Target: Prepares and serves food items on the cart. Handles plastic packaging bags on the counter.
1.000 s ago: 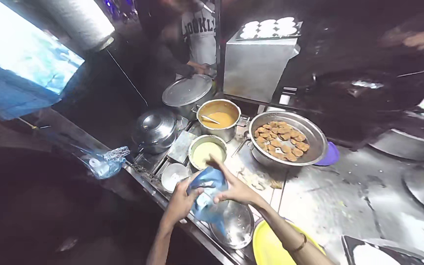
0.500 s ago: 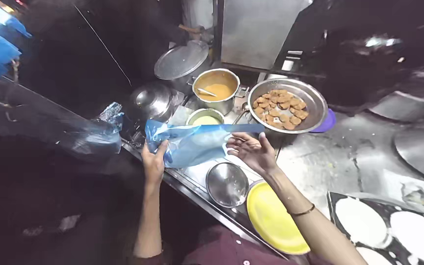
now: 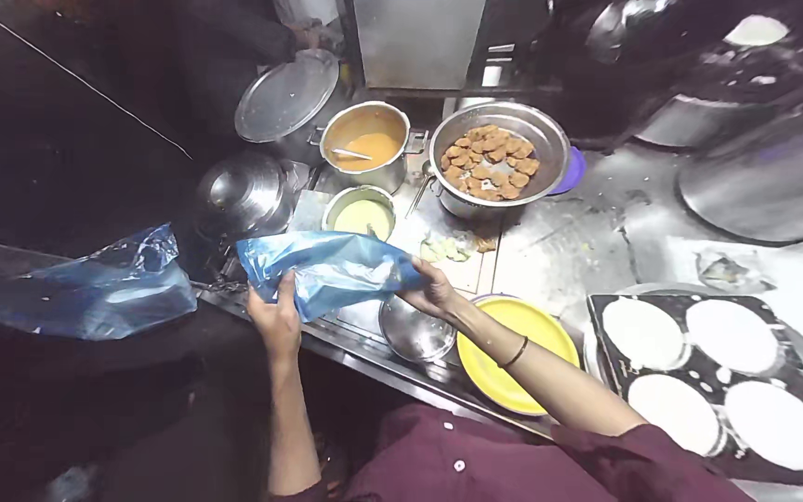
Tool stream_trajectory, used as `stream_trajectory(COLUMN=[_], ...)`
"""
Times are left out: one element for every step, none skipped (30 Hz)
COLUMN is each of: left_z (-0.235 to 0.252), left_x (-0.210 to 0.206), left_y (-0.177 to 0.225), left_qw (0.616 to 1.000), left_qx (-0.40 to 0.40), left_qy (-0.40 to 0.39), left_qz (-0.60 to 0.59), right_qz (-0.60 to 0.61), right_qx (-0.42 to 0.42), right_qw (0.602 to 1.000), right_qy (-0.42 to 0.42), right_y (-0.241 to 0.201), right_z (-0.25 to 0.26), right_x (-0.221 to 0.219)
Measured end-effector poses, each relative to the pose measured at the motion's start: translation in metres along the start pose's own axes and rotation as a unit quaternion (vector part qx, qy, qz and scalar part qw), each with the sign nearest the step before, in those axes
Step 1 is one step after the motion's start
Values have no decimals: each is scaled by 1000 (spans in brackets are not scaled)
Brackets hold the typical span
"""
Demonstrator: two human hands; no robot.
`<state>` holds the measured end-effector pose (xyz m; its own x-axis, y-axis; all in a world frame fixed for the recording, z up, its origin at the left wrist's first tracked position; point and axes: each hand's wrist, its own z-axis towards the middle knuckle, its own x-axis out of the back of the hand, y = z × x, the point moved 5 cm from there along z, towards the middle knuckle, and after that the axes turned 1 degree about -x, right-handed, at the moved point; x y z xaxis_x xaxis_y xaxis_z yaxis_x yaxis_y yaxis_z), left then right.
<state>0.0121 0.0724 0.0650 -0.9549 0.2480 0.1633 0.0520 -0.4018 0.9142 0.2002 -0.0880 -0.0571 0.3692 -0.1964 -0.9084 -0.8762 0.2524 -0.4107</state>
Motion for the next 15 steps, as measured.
stream_trajectory(left_z=[1,1,1,1,1,1,1,2,3,3,3,2,1,-3,-9], left_x=[0,0,1,2,2,2,3,4,4,5,4,3,0,-4,-11], left_y=[2,4,5,6,6,6,6,5,1,-3,-8,-11,-12,-9,-3], left_qw=[1000,999,998,996,995,995,994,994,993,992,989,981,972,966,961], left_qx=[-10,-23,-38,-51,-62,-71,-78,-77,-68,-57,-46,-36,-36,-54,-91], left_qy=[-2,-3,-2,-3,-6,-12,-17,-21,-24,-24,-24,-29,-39,-48,-47], left_qz=[23,43,58,70,75,74,74,79,89,108,141,187,230,249,259], right_qz=[4,-12,-36,-60,-94,-120,-127,-118,-104,-100,-108,-125,-146,-173,-203], right_qx=[-7,-6,-3,-6,-15,-22,-15,0,21,41,54,62,63,64,66], right_qw=[1000,1000,999,998,995,992,992,993,994,993,991,987,982,974,965], right_qy=[-7,-21,-31,-34,-29,-19,-8,8,26,43,60,79,102,127,150], right_y=[1,1,1,4,7,10,12,13,12,10,9,8,7,4,0], right_z=[-1,-1,-1,-1,-3,-3,-1,1,2,2,3,2,1,-1,-3], right_x=[1,0,-2,-4,-7,-8,-6,-5,-5,-5,-6,-6,-6,-6,-7])
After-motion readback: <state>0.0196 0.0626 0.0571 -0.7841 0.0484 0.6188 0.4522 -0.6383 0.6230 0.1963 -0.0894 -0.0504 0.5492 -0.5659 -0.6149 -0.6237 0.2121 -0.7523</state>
